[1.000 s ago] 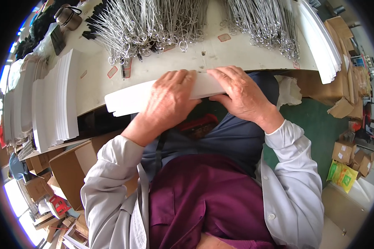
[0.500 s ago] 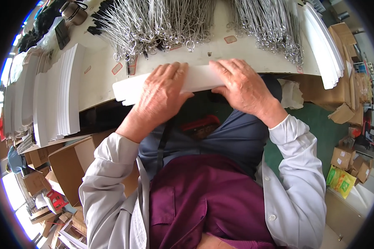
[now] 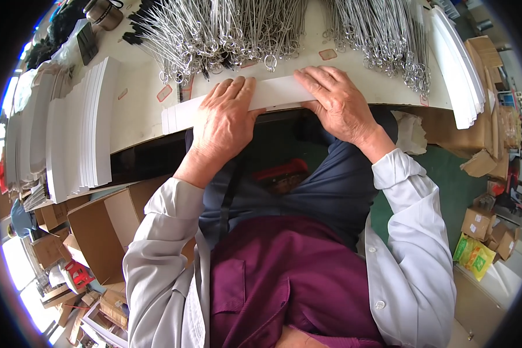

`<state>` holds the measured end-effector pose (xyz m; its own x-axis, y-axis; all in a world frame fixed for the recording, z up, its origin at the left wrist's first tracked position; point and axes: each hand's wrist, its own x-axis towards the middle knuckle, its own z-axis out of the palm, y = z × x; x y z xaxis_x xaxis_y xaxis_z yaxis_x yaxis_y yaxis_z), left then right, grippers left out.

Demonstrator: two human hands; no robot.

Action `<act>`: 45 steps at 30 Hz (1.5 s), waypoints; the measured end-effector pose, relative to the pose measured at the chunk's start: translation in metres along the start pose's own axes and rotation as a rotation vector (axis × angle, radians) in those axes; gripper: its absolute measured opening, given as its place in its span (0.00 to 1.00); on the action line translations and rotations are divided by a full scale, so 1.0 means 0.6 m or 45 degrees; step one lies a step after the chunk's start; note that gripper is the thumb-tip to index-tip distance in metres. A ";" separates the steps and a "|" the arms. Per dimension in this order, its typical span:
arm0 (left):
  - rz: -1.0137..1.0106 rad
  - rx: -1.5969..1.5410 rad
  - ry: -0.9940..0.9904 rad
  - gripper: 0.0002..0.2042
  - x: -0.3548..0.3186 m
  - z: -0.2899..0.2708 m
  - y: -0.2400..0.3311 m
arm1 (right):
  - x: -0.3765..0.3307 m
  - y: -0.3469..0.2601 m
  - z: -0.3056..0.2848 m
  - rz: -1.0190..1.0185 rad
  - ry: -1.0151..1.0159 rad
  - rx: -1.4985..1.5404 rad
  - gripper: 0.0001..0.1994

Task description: Picking up bundles of wire-handled brushes and inserting them into white cardboard sleeves.

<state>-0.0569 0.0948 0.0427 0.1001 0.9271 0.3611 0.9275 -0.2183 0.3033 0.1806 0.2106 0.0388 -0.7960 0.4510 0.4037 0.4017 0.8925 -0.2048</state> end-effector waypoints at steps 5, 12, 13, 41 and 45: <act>0.043 0.092 0.128 0.28 -0.031 0.031 0.000 | -0.022 -0.013 0.011 -0.026 -0.030 -0.053 0.30; 0.083 0.313 0.030 0.32 -0.046 0.059 -0.002 | 0.003 -0.068 0.064 -0.111 -0.056 -0.165 0.24; 0.084 0.314 0.021 0.32 -0.050 0.053 -0.006 | 0.005 -0.065 0.067 -0.117 -0.048 -0.170 0.24; -0.358 -0.371 -0.442 0.31 -0.053 -0.074 0.043 | -0.023 -0.108 -0.024 -0.022 0.299 0.174 0.24; -0.392 -0.415 -0.295 0.31 -0.085 -0.058 0.049 | -0.072 -0.107 -0.009 0.199 0.493 0.275 0.21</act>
<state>-0.0471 0.0303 0.0637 -0.0488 0.9987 0.0175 0.7699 0.0264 0.6376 0.1914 0.1340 0.0392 -0.4899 0.5835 0.6477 0.3672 0.8119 -0.4538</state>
